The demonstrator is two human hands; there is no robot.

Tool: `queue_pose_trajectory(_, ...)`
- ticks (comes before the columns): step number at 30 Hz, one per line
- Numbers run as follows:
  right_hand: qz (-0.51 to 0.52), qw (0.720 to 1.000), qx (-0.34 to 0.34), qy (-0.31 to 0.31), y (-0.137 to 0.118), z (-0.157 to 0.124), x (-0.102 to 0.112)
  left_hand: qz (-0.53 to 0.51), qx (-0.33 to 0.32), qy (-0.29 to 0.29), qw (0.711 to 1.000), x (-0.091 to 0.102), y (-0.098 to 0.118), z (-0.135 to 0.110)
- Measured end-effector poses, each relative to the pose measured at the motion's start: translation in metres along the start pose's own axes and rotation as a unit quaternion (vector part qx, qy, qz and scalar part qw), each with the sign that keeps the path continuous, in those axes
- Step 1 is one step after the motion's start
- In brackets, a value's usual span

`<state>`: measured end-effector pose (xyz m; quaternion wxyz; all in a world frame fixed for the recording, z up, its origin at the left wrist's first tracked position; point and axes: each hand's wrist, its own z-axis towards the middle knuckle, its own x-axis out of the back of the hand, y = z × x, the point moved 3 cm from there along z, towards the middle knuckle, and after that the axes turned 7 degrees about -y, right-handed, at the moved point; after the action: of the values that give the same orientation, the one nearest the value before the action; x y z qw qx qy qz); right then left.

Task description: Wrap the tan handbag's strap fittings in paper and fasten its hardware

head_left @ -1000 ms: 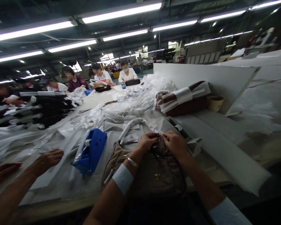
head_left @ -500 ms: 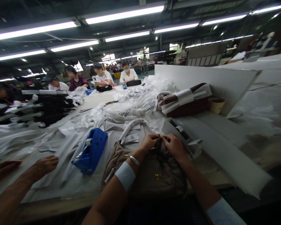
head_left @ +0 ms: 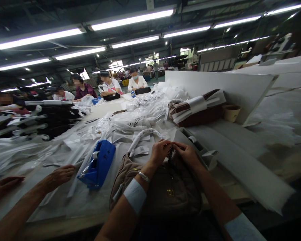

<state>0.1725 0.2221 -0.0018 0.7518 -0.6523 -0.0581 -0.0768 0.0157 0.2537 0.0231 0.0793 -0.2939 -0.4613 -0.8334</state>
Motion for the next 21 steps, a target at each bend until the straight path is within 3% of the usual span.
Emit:
queue_pose_trajectory(5, 0.091, 0.995, -0.044, 0.024, 0.016, -0.001, -0.003, -0.016, 0.024, -0.003, 1.0, -0.003, -0.003, 0.004)
queue_pose_trajectory(11, 0.168, 0.978, -0.091, 0.086, 0.019, -0.007, -0.011, 0.013, 0.108, -0.004, 0.994, -0.008, -0.027, 0.003)
queue_pose_trajectory(16, 0.14, 0.983, -0.071, 0.093, 0.021, -0.01, -0.01, -0.013, 0.139, -0.058, 0.989, -0.02, -0.038, 0.003)
queue_pose_trajectory(21, 0.036, 0.996, -0.029, 0.08, 0.019, -0.009, -0.003, -0.054, 0.165, -0.046, 0.984, -0.015, -0.041, 0.008)
